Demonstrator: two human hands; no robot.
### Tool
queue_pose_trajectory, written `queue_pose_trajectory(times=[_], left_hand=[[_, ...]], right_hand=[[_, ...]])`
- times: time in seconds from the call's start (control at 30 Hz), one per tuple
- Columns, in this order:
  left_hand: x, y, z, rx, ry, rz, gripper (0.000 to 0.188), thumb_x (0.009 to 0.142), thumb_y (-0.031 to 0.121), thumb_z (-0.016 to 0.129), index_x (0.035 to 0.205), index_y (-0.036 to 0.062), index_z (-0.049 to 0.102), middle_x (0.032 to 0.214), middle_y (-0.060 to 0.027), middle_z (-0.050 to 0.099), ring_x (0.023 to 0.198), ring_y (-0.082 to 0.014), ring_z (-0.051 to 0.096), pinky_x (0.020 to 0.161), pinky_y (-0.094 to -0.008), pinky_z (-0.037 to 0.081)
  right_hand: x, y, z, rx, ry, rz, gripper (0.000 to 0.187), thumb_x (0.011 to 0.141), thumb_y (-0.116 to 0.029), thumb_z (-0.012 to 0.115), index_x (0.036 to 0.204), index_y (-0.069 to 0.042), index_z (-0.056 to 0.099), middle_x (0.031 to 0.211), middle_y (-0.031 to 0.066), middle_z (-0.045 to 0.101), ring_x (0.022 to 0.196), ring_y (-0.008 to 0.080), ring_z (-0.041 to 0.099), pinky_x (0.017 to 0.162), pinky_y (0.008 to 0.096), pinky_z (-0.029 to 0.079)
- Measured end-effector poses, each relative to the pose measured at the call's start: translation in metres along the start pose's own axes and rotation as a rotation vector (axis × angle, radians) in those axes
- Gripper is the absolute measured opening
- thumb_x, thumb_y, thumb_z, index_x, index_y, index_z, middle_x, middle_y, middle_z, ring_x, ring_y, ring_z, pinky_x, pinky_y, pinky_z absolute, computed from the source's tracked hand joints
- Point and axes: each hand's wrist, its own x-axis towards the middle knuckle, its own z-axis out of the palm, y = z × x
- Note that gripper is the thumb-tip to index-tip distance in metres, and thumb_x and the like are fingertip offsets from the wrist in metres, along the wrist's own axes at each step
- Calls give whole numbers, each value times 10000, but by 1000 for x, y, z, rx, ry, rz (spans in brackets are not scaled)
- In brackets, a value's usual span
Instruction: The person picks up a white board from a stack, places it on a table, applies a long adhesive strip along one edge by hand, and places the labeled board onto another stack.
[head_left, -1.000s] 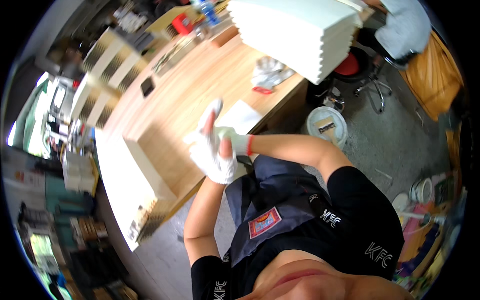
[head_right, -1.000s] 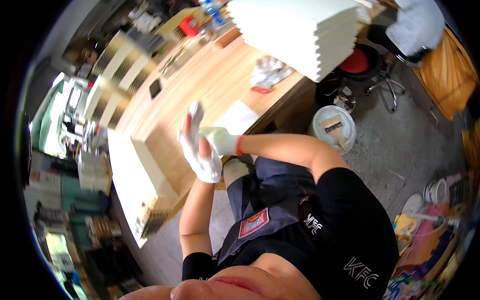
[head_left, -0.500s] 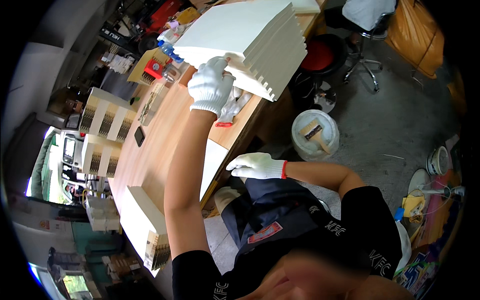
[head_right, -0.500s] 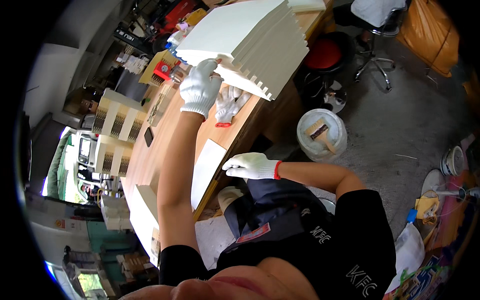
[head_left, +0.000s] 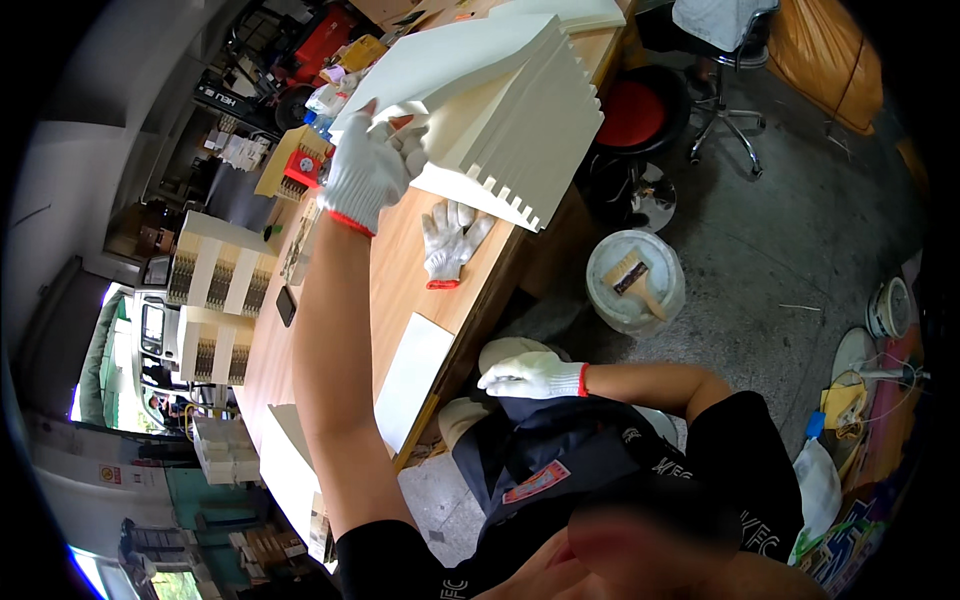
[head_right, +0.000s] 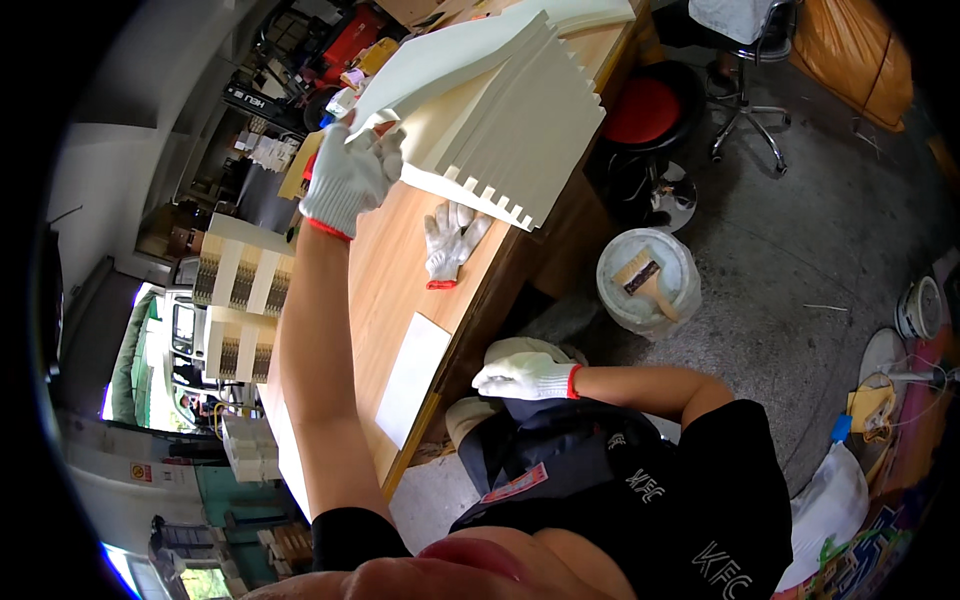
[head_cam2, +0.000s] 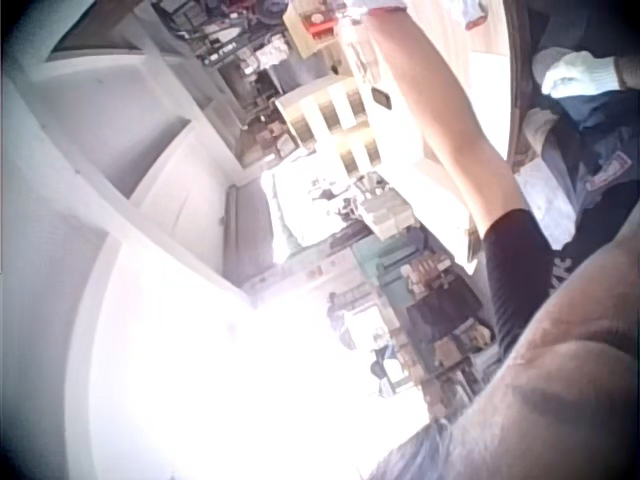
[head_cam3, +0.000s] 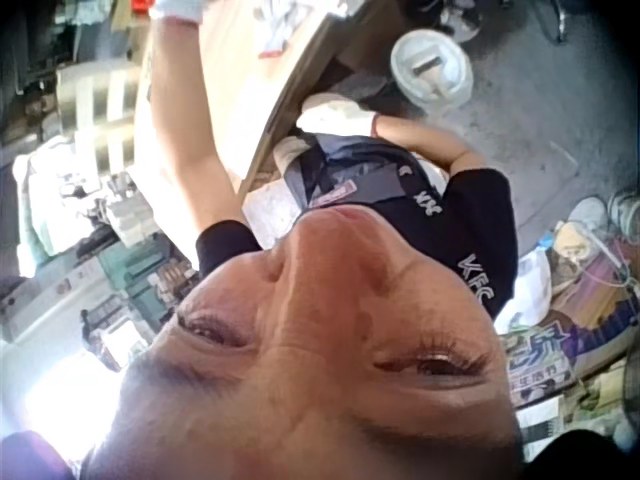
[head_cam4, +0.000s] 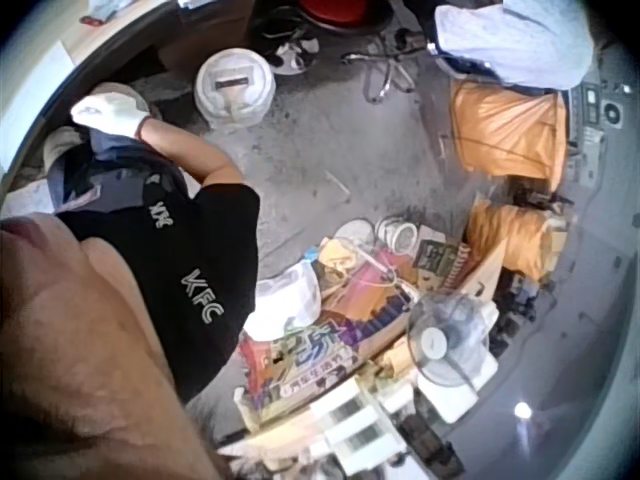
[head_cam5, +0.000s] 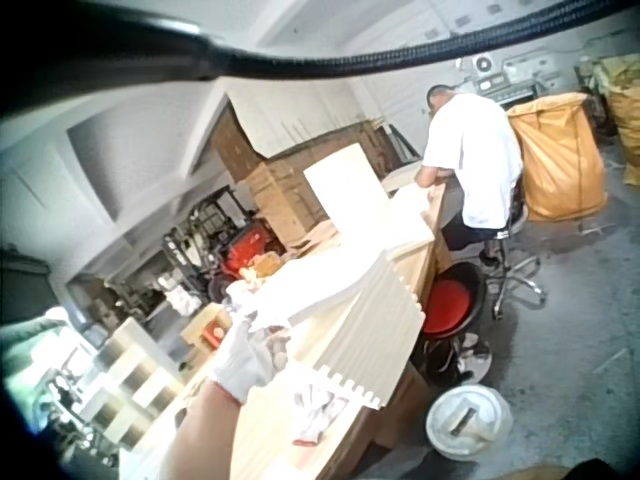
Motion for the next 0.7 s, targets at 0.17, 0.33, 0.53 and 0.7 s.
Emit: queue_pose_trajectory(times=[0.17,0.33,0.53,0.7], left_hand=[[14,-2,-23,361,-4,-75,236,1010,269,449,1101,99,585,629,46,407,443,-35,287,367,-181,237],[8,-34,-34,981,125,320,294,882,273,602,1073,72,701,807,-75,663,770,-188,645,617,-330,521],[7,-35,-20,1276,159,548,372,865,369,610,1080,85,718,987,-172,721,949,-302,683,832,-390,499],[8,-31,-20,1133,247,298,670,896,615,583,1146,0,666,871,-153,680,825,-250,652,755,-363,512]], right_hand=[[-12,6,-1,-42,31,-55,348,1000,-388,530,1183,-125,665,1102,95,715,1040,280,670,925,367,492],[-5,-5,2,-113,-3,-61,326,995,-374,549,1164,-127,677,1077,82,720,1018,250,682,892,348,506],[11,-53,-73,-248,241,-324,348,972,-302,575,1237,-86,643,1087,116,716,968,222,700,892,331,521],[18,-160,-185,-815,837,-693,395,895,-242,679,1238,-53,622,1235,130,647,857,246,684,755,336,548]])
